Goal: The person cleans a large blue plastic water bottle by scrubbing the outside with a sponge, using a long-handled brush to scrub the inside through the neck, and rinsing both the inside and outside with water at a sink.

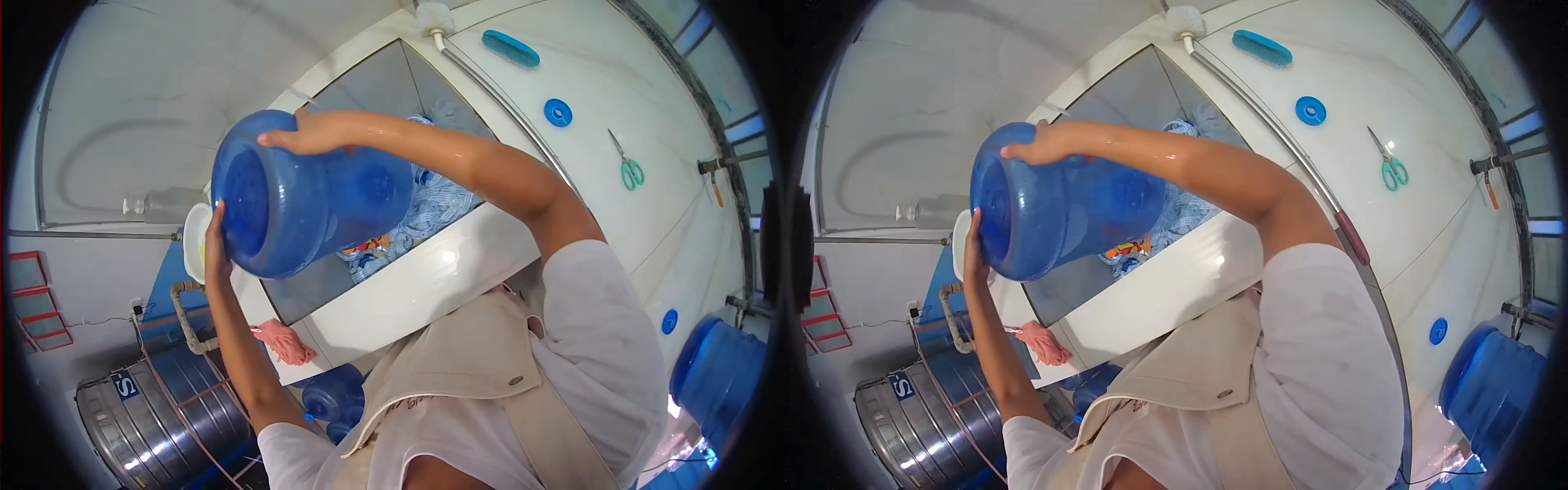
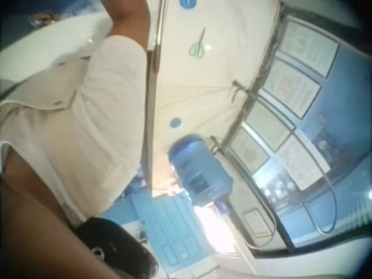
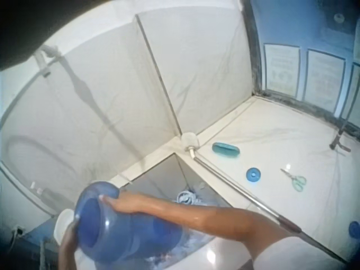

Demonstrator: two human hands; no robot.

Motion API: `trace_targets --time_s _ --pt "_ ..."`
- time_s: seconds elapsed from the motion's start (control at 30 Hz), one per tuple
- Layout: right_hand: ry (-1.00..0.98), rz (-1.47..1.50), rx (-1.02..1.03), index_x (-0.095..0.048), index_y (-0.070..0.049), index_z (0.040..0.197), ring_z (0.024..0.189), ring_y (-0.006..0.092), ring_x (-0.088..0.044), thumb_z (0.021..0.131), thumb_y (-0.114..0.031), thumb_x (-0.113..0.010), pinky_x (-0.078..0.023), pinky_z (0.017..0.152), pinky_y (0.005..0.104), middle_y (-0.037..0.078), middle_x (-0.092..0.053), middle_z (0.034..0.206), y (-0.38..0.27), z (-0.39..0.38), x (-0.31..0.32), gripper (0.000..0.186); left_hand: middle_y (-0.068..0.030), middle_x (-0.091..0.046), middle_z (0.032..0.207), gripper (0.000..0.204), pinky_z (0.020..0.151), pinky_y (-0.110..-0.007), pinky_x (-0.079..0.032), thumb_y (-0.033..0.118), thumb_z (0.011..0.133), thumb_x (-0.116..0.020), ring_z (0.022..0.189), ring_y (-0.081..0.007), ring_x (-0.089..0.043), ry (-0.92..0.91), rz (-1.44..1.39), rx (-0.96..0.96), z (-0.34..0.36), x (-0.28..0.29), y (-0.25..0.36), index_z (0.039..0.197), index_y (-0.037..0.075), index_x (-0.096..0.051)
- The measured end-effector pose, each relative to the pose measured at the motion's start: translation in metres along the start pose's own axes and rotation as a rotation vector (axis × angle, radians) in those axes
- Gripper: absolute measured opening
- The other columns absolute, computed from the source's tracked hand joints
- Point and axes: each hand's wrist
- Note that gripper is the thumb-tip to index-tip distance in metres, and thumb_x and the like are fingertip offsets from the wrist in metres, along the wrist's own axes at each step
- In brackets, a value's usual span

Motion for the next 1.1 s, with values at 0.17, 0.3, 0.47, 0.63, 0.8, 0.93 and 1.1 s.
trace_targets --time_s 0.17,0.3,0.47,0.63,0.8,0.93,1.1 --pt "0.059 -0.028 0.027 -0.017 0.01 0.127 0.113 0.0421 -0.038 0.071 -0.069 -0.037 -0.04 0.081 0.055 0.029 -0.03 0.127 0.021 -0.006 0.0 0.099 -0.0153 -0.05 0.113 0.067 0.088 -0.03 -0.038 0.045 0.078 -0.053 0.099 -0.0221 -0.051 0.0 0.042 -0.017 0.02 -0.003 -0.027 0.12 -0.005 -0.039" --pt "0.069 0.028 -0.022 -0.015 0.009 0.128 0.114 0.0433 -0.035 0.072 -0.067 -0.037 -0.036 0.085 0.0564 0.029 -0.027 0.128 0.044 -0.005 0.004 0.097 -0.017 -0.052 0.109 0.071 0.084 -0.032 -0.041 0.051 0.075 -0.055 0.096 -0.0233 -0.053 -0.005 0.16 -0.042 0.028 -0.02 -0.031 0.117 -0.004 -0.042" --pt "0.064 0.096 -0.087 -0.015 0.008 0.128 0.116 0.0428 -0.033 0.073 -0.064 -0.039 -0.034 0.086 0.0567 0.029 -0.026 0.129 0.076 0.001 0.001 0.094 -0.0173 -0.053 0.106 0.076 0.081 -0.036 -0.043 0.056 0.07 -0.056 0.095 -0.0245 -0.053 0.011 0.235 0.023 0.033 -0.036 -0.05 0.114 -0.005 -0.044" --pt "0.108 0.151 -0.11 -0.025 0.007 0.125 0.102 0.0368 -0.046 0.072 -0.063 -0.045 -0.04 0.079 0.0465 0.025 -0.041 0.117 0.112 0.012 -0.011 0.09 -0.02 -0.05 0.109 0.082 0.08 -0.036 -0.044 0.057 0.07 -0.056 0.093 -0.0256 -0.055 0.093 0.265 0.043 0.028 -0.05 -0.094 0.118 -0.007 -0.038" --pt "0.555 -0.023 -0.013 -0.038 0.004 0.119 0.106 0.0304 -0.047 0.07 -0.053 -0.058 -0.038 0.088 0.0354 0.028 -0.046 0.113 0.154 0.02 0.004 0.078 -0.0209 -0.049 0.11 0.065 0.077 -0.032 -0.044 0.045 0.08 -0.051 0.095 -0.0243 -0.052 -0.061 -0.112 0.128 0.003 -0.064 -0.091 0.121 -0.004 -0.035" --pt "0.762 -0.56 0.298 -0.041 0.002 0.116 0.103 0.0372 -0.046 0.084 -0.026 -0.046 -0.037 0.087 0.0405 0.024 -0.047 0.111 0.163 0.007 0.013 0.043 -0.0165 -0.052 0.096 0.046 0.072 -0.033 -0.045 0.035 0.086 -0.044 0.083 -0.0221 -0.054 0.772 -0.326 -0.421 0.025 0.064 -0.147 0.113 -0.002 -0.041" --pt "0.82 -0.758 0.208 -0.039 -0.001 0.117 0.095 0.0387 -0.049 0.086 -0.027 -0.043 -0.04 0.08 0.0431 0.022 -0.046 0.111 0.158 0.0 0.006 0.041 -0.0039 -0.046 0.061 0.034 0.043 -0.027 -0.042 0.034 0.086 -0.044 0.044 -0.0136 -0.045 0.904 -0.574 -0.082 0.018 0.197 -0.173 0.081 0.001 -0.052"
Point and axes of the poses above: each hand's wrist, its own z-axis towards the middle knuckle, its own x-axis out of the back of the hand, y = z × x
